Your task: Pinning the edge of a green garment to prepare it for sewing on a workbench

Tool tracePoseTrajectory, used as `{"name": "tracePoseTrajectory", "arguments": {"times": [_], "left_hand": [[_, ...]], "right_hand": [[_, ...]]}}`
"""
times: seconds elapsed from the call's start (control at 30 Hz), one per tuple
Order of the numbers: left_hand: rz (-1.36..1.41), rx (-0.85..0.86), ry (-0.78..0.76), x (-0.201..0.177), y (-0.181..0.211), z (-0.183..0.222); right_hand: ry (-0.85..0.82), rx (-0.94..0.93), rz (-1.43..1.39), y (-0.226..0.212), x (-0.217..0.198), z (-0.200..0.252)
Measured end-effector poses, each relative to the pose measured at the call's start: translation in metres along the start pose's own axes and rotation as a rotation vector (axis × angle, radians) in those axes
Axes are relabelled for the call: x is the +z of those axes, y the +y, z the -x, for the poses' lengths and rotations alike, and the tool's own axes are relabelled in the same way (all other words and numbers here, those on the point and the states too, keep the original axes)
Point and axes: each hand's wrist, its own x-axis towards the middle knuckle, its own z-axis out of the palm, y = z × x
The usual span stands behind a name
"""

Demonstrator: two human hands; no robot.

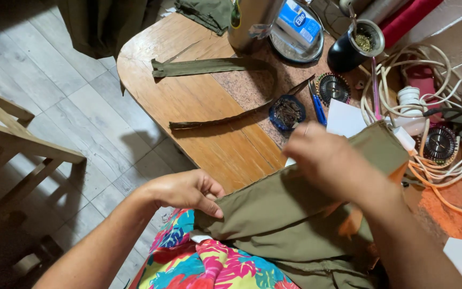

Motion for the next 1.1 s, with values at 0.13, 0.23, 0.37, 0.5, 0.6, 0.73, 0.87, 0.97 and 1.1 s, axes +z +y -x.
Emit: {"name": "tracePoseTrajectory", "arguments": {"times": [0.13,0.23,0.37,0.5,0.6,0.73,0.87,0.97,1.1], "left_hand": [[-0.011,-0.001,0.014,-0.003,-0.013,-0.007],[-0.013,-0.029,0.047,-0.001,-0.006,-0.004],[-0.065,0.005,0.019,-0.005,-0.018,-0.01],[-0.004,-0.013,0.049,0.002,-0.016,-0.008],[0.013,-0.013,0.073,0.004,-0.016,-0.006],[0.016,-0.022,0.084,0.02,0.008,0.008],[0.031,-0.014,0.133,0.022,0.009,0.007],[0.048,-0.006,0.16,0.027,0.014,0.013],[0.062,0.004,0.173,0.024,-0.001,0.005]], "right_hand": [[-0.127,-0.097,0.109,-0.036,0.029,0.026],[-0.076,-0.168,0.152,-0.051,0.034,0.028],[-0.021,-0.133,-0.078,-0.058,0.031,0.02],[0.157,-0.086,-0.34,-0.056,0.043,0.015],[0.121,0.086,-0.562,-0.056,0.031,0.013],[0.125,0.209,-0.911,-0.073,0.035,0.003],[0.007,0.272,-1.351,-0.079,0.082,-0.004],[0.042,0.241,-1.392,-0.077,0.094,-0.009],[0.157,0.135,-1.27,-0.081,0.089,-0.012]]}}
